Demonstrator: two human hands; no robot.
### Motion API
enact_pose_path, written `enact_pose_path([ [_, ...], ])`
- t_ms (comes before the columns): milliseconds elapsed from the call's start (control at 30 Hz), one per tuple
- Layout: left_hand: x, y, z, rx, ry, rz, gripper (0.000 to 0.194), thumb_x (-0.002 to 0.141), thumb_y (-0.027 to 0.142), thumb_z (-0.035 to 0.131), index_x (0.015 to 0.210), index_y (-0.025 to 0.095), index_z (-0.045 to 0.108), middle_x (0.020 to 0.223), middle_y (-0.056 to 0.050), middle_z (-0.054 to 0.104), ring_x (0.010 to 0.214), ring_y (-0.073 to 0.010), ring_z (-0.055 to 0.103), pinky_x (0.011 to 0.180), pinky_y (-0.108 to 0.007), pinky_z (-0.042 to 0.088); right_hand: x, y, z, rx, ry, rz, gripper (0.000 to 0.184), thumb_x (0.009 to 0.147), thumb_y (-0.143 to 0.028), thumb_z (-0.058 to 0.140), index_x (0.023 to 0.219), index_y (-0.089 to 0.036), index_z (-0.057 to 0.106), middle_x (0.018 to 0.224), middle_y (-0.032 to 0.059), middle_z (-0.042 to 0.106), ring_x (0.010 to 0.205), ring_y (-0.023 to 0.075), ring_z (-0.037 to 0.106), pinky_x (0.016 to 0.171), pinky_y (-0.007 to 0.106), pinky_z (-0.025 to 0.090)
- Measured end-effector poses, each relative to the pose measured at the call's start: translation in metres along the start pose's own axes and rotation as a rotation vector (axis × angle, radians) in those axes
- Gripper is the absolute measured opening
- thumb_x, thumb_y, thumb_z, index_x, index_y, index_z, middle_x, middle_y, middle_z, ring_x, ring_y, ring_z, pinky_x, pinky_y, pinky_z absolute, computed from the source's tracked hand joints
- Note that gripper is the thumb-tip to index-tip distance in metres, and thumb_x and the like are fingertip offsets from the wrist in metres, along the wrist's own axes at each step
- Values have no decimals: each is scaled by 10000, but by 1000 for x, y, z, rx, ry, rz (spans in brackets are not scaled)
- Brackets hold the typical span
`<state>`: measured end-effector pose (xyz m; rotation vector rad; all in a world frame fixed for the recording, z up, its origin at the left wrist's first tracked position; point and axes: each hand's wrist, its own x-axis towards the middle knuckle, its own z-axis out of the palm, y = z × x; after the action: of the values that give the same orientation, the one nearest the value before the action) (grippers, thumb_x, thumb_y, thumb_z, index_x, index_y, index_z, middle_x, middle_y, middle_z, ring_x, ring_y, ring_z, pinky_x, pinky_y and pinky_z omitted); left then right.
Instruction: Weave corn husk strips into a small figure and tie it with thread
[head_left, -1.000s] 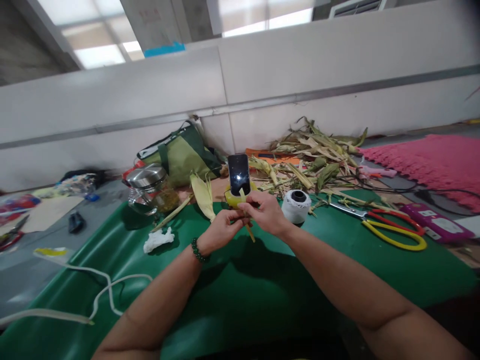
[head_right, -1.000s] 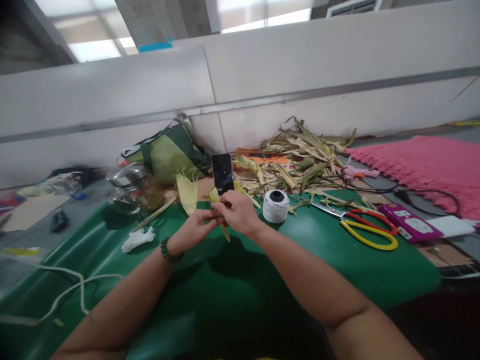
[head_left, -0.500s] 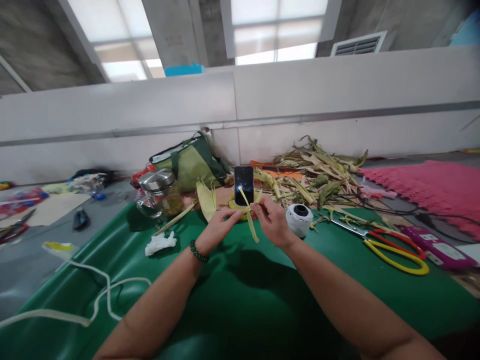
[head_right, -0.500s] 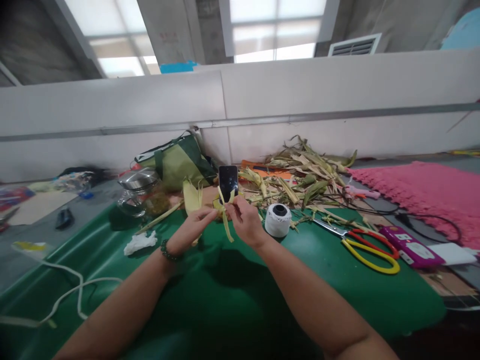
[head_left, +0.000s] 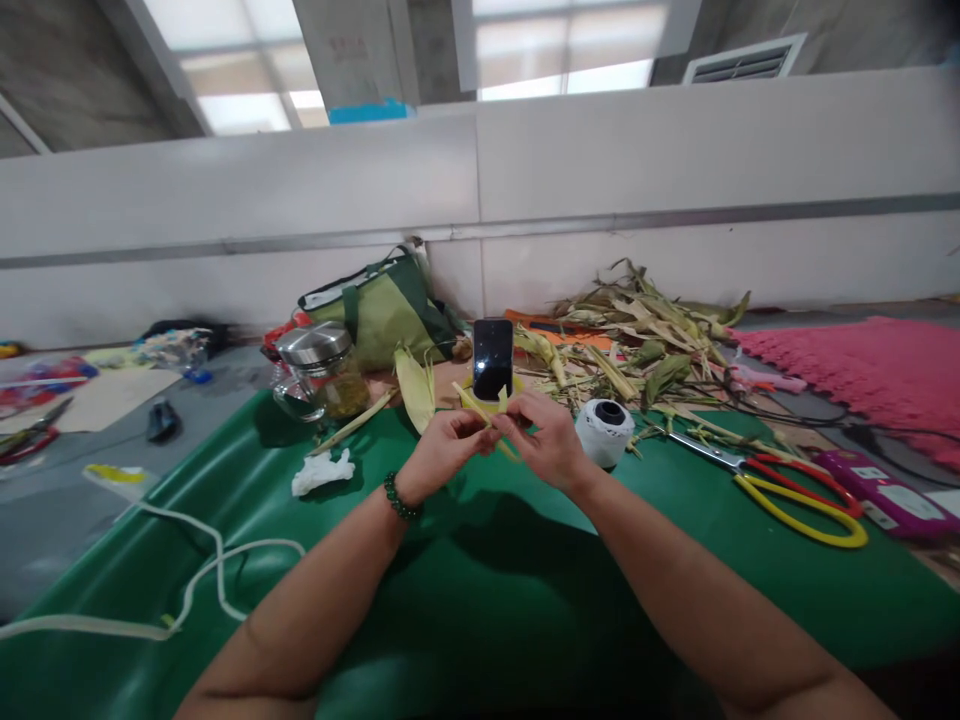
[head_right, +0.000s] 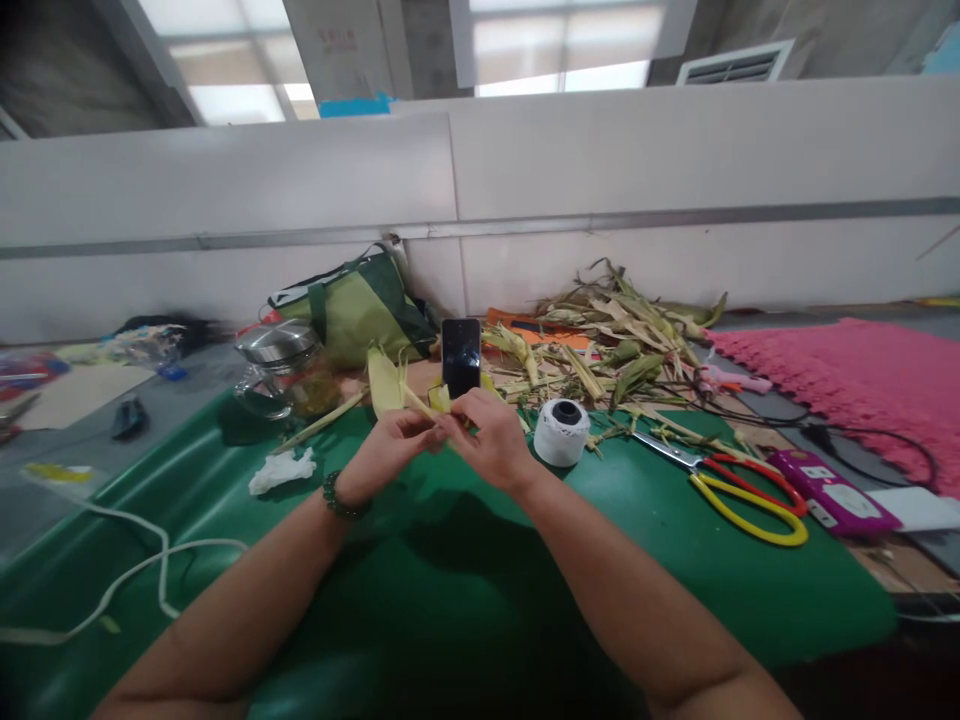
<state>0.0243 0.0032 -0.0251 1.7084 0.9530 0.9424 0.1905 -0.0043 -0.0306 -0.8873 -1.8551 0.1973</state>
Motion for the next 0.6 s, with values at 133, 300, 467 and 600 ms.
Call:
enact_pose_path([
  [133,-3,4,7,126,-18,82,280,769,383,612,717,111,654,685,-39,634,628,-127,524,588,-238,428,-2,-1,1,24,3,39,262,865,-326,517,635,-203,487,613,9,519,592,136,469,582,264,368],
  [300,-6,11,5,149,-67,92,241,815,332,551,767,130,674,707,-43,659,693,-155,574,655,-257,460,-4,-3,2,109,118,215,286,839,-337,522,593,-200,470,562,-14,468,538,114,425,538,250,351],
  [467,-6,14,-3,6,-151,-54,299,801,412,587,782,125,665,632,-32,638,627,-135,569,622,-237,452,1,-4,-1,234,110,317,315,794,-373,567,557,-197,458,498,-40,413,478,90,361,477,231,317],
  [600,-6,11,1,-78,-152,-77,457,822,548,508,707,128,645,624,-35,609,610,-124,542,592,-232,431,3,-6,0,340,18,341,305,796,-379,563,563,-192,503,502,-25,484,481,96,411,477,230,339],
])
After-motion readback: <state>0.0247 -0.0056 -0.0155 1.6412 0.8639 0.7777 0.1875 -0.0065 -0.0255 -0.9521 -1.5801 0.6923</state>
